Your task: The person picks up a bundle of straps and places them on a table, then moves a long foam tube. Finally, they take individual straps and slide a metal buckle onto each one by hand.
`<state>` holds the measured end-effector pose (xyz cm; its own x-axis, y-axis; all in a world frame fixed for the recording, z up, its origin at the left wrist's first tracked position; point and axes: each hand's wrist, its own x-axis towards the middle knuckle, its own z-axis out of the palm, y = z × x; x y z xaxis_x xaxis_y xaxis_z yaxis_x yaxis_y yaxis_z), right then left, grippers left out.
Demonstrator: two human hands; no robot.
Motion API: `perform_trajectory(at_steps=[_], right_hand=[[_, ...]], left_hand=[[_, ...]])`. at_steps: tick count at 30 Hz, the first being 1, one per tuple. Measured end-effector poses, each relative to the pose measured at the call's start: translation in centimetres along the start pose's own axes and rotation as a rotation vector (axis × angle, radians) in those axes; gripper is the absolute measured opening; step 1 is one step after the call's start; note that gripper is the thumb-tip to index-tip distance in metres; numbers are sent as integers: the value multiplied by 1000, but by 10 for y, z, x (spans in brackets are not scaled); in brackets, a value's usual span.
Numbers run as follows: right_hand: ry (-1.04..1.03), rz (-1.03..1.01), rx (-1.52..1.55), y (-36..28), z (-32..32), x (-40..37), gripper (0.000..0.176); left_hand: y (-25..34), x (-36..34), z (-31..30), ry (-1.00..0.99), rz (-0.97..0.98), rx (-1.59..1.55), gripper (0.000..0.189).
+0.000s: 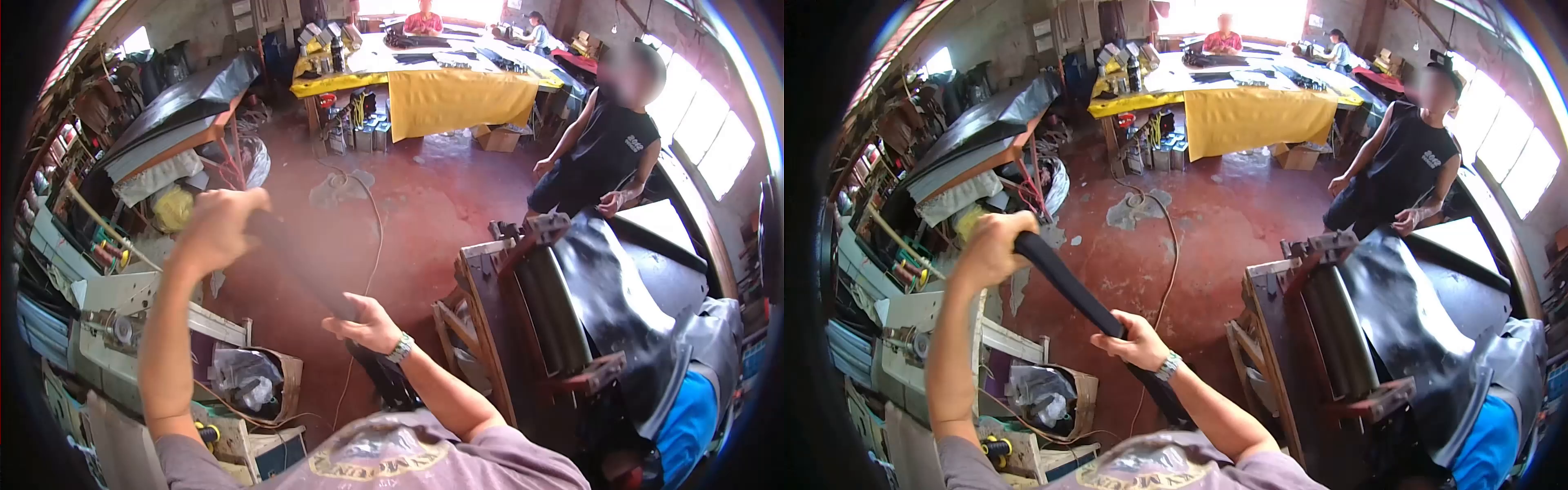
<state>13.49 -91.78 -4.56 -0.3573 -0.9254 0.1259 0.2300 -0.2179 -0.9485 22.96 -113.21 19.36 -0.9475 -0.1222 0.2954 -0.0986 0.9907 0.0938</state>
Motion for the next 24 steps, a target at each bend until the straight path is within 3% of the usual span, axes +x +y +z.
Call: perform_trajectory(at_steps=[1, 3, 4, 7, 9, 10, 11, 13, 14, 17, 20, 21, 23, 24], right_hand=[[-67, 52, -48, -12, -12, 22, 41], [-131, 174, -29, -42, -35, 69, 72], [-171, 103, -196, -47, -48, 95, 82], [-331, 61, -265, -58, -86, 180, 84], [-441, 44, -352, -58, -110, 233, 73], [-575, 229, -214, -67, -121, 259, 69], [-672, 165, -95, -54, -131, 288, 66], [-602, 121, 331, -64, -132, 334, 60], [-603, 218, 341, -60, -144, 363, 59], [-449, 151, 268, -34, -173, 447, 42], [-171, 185, 249, -11, -216, 518, 31], [-85, 130, 195, -11, -232, 542, 28], [140, 168, 241, -30, -255, 584, 26], [236, 157, 270, -38, -274, 604, 25]], left_hand=[[-18, 15, -2, -76, -81, 4, 35], [-63, 42, 4, 26, -53, -21, 32], [-83, 55, 3, 30, -98, -34, 32], [-155, 90, 7, 127, -200, -128, 32], [-190, 110, 19, 169, -307, -184, 29], [-206, 123, 33, 171, -333, -227, 28], [-222, 136, 48, 172, -357, -270, 29], [-247, 177, 92, 227, -181, -299, 33], [-259, 200, 115, 200, -165, -331, 37], [-309, 281, 188, 139, -118, -443, 32], [-367, 371, 265, 161, -166, -679, 29], [-394, 397, 297, 41, -228, -794, 36], [-402, 450, 323, 357, -96, -335, 64], [-407, 470, 342, 361, -215, -482, 73]])
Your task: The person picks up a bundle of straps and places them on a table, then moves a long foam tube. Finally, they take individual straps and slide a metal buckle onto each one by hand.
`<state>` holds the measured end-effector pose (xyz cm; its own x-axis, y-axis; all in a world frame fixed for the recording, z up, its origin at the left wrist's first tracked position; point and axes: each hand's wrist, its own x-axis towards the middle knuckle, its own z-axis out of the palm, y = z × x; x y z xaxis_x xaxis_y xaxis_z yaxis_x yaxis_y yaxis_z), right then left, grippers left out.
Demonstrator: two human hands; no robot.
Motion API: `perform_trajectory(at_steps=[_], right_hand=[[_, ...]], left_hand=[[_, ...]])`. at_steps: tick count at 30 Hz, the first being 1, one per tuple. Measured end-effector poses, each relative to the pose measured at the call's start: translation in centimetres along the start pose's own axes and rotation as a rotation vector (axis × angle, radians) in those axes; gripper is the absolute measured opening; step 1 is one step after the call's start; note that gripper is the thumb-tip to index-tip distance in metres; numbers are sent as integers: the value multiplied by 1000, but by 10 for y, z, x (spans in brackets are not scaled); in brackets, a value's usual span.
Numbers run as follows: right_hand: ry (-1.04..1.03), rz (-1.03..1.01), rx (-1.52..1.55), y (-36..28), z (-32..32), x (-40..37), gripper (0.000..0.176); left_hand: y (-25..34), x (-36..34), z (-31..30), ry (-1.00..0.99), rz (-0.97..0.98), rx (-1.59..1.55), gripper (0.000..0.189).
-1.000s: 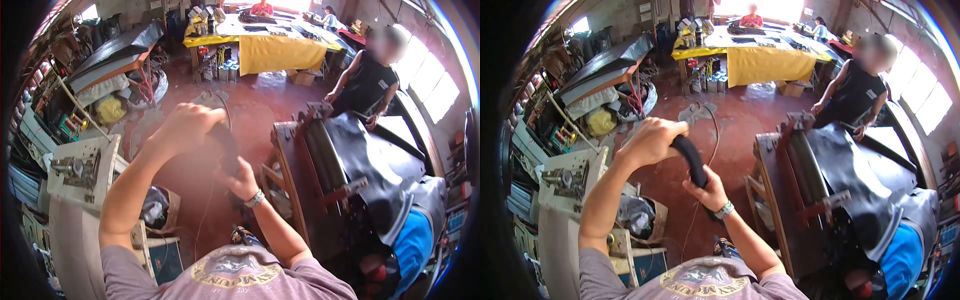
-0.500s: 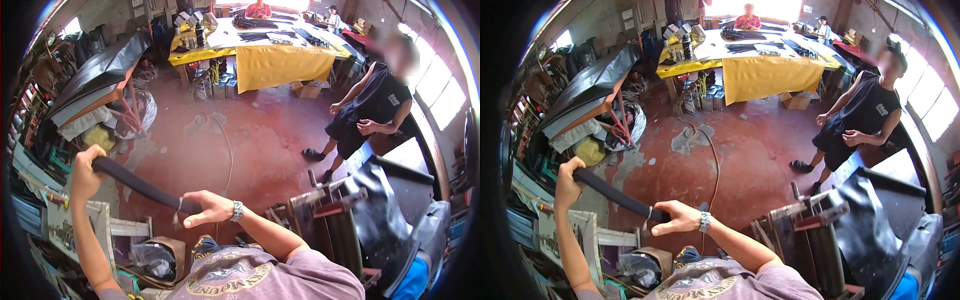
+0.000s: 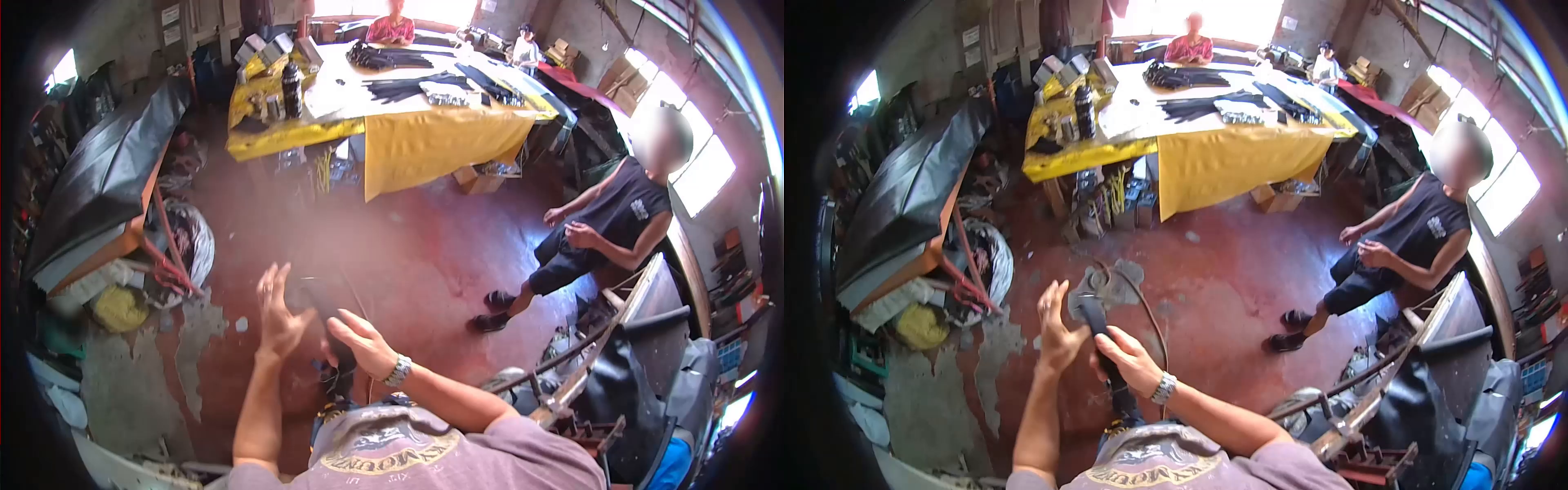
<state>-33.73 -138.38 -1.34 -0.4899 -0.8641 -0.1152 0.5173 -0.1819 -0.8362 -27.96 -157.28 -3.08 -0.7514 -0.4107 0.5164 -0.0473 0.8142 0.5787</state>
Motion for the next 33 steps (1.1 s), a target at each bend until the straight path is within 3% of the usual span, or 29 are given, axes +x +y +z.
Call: perform_trajectory(at_steps=[1, 2, 4, 5, 6, 7, 9, 12, 13, 16, 23, 29, 30, 33], right_hand=[[97, -20, 46, -13, -11, 18, 25], [194, -52, 62, -30, -22, 36, 25], [302, -81, 182, -55, -55, 71, 22], [357, -97, 231, -67, -69, 87, 21], [444, -137, 267, -79, -78, 106, 21], [484, -143, 291, -90, -92, 121, 24], [531, -153, 308, -107, -128, 159, 26], [514, -201, 358, -140, -187, 214, 26], [529, -184, 375, -154, -207, 232, 27], [541, -161, 426, -202, -268, 292, 27], [509, -161, 617, -314, -401, 424, 21], [574, -234, 576, -370, -479, 530, 40], [560, -261, 565, -378, -496, 548, 42], [678, -390, 454, -395, -555, 606, 30]], left_hand=[[-11, 4, 21, 9, -138, -125, 81], [-17, 8, 43, 64, -203, -183, 73], [-40, 6, 90, -138, -309, -556, 67], [-44, -1, 119, -318, -397, -1012, 75], [-23, 13, 135, -400, -445, -1232, 84], [-28, 25, 143, -673, -387, -1071, 83], [-14, 69, 182, -562, -305, -1140, 53], [-38, 135, 254, -615, -382, -1020, 22], [-39, 159, 276, -512, -397, -1003, 12], [-47, 221, 306, -468, -500, -775, 20], [-96, 346, 342, -359, -474, -512, 30], [-178, 461, 342, -584, -605, -356, 28], [-192, 486, 342, -609, -550, -339, 30], [-229, 564, 341, -667, -457, -212, 36]])
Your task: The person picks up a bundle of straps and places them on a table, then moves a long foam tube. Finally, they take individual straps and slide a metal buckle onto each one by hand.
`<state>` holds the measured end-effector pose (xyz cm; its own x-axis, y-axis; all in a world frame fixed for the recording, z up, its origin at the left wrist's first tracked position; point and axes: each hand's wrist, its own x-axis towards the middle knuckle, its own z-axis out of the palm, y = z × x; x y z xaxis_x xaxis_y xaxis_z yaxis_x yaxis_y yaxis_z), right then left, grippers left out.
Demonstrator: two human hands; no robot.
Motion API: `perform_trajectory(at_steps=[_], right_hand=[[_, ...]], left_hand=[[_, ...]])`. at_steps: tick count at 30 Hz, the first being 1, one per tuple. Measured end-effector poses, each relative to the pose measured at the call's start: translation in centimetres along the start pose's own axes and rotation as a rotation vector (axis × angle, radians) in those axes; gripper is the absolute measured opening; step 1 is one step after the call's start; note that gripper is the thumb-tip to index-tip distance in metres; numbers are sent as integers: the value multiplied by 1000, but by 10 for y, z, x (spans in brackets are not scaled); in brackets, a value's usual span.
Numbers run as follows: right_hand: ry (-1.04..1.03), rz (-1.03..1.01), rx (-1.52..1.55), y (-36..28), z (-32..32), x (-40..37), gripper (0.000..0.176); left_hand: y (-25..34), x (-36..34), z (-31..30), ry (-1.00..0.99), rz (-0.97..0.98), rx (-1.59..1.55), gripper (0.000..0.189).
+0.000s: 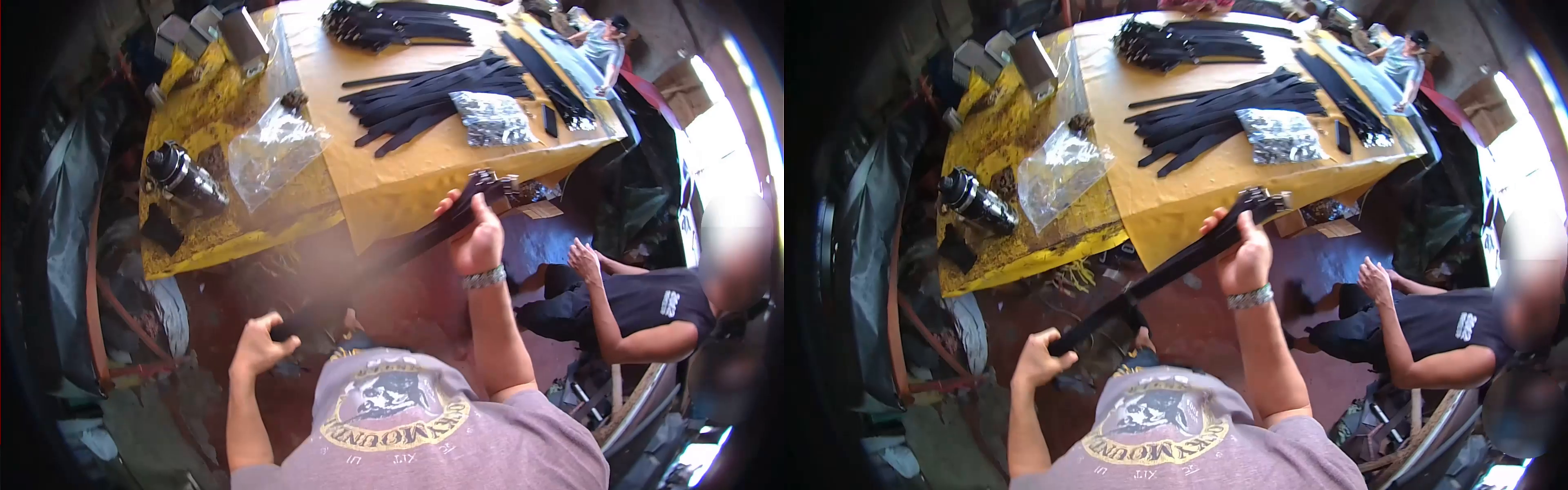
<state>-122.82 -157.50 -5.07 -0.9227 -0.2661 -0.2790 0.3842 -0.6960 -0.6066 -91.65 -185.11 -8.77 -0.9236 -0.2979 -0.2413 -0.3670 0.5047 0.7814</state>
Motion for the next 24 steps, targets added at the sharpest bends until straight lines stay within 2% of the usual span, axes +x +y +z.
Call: perform_trajectory(at_steps=[1, 2, 3, 4, 6, 8, 12, 14, 15, 16, 17, 19, 21, 24], right_hand=[[-47, -11, -85, -2, -17, 34, 36], [6, -23, -85, -8, -15, 58, 35], [22, -66, -70, -9, -16, 86, 35], [-51, -84, -87, -10, -21, 113, 30], [-22, -99, -190, -3, -33, 164, 25], [-34, -107, -263, 13, -27, 193, 28], [44, -319, -404, 41, -38, 263, 32], [122, -230, -362, 46, -64, 300, 31], [196, -93, -339, 49, -90, 326, 29], [273, 50, -317, 50, -117, 346, 27], [207, 50, -322, 53, -130, 353, 23], [182, 80, -387, 51, -126, 348, 22], [184, 122, -430, 43, -119, 343, 19], [165, 329, -403, 20, -113, 345, 25]], left_hand=[[-8, 20, -15, -10, -7, 111, 37], [-18, 38, -30, -26, -93, 103, 39], [-25, 57, -46, 5, -91, 164, 40], [-31, 74, -59, 33, -87, 227, 40], [-38, 107, -76, 99, -184, 345, 41], [-57, 134, -83, 139, -213, 499, 43], [-80, 177, -88, 198, -218, 670, 44], [-89, 194, -85, 228, -237, 701, 44], [-102, 201, -83, 286, -177, 709, 43], [-95, 209, -83, 282, -218, 762, 40], [-96, 214, -79, 326, -207, 779, 39], [-100, 220, -74, 444, -204, 813, 38], [-103, 221, -72, 463, -226, 799, 41], [-102, 217, -65, 503, -284, 771, 53]])
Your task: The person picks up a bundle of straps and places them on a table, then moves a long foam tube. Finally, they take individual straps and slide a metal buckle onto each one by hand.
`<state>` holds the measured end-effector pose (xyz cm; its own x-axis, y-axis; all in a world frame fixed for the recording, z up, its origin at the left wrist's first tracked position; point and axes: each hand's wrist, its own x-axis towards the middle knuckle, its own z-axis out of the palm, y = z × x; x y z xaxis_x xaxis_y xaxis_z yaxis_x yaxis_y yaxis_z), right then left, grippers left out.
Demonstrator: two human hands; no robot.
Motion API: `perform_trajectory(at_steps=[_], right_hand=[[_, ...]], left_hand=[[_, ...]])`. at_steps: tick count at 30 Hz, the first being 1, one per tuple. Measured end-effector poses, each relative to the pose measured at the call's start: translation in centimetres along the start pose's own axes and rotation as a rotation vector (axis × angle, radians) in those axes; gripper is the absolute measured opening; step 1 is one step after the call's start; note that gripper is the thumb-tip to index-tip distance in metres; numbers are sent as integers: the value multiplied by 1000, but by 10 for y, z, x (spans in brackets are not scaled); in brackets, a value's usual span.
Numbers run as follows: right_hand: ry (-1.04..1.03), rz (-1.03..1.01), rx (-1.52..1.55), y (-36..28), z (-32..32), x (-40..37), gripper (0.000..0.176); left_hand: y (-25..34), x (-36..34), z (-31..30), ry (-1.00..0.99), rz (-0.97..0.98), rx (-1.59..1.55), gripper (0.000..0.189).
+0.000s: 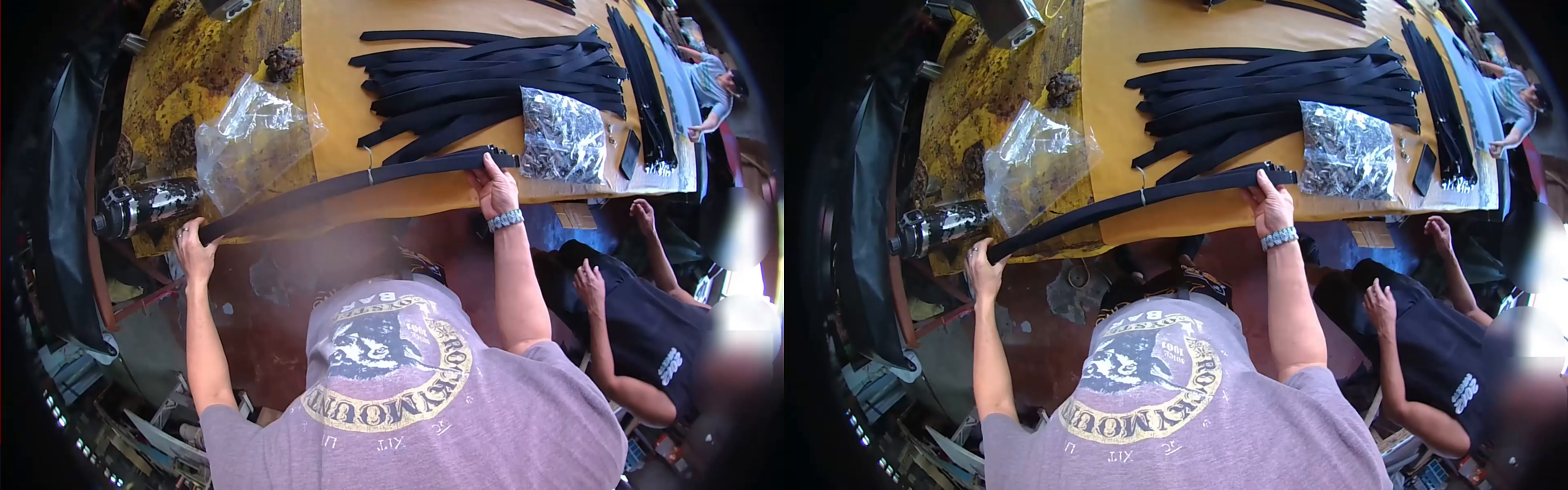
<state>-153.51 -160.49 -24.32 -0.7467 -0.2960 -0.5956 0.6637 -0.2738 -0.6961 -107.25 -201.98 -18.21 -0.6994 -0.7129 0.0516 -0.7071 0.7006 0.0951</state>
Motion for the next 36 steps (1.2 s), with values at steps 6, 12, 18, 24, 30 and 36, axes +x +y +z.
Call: perform_trajectory(at_steps=[6, 12, 18, 24, 30, 36], right_hand=[[13, 148, -389, -33, -10, -10, 39], [150, 79, -295, -26, -9, -21, 43], [166, -67, -361, -25, -42, 13, 36], [90, 44, -881, -28, -19, -1, 57], [-21, 24, -865, 8, 18, -39, 44], [-132, 33, -869, 38, 47, -61, 34]], left_hand=[[7, -23, 11, 95, -227, -2, 79], [22, -41, 31, 244, -211, -136, 58], [25, -37, 29, 359, -250, -215, 74], [3, -39, 80, 541, -1119, -1025, 89], [4, -46, 83, 565, -1110, -1619, 27], [12, -30, 61, 478, -1211, -1482, 42]])
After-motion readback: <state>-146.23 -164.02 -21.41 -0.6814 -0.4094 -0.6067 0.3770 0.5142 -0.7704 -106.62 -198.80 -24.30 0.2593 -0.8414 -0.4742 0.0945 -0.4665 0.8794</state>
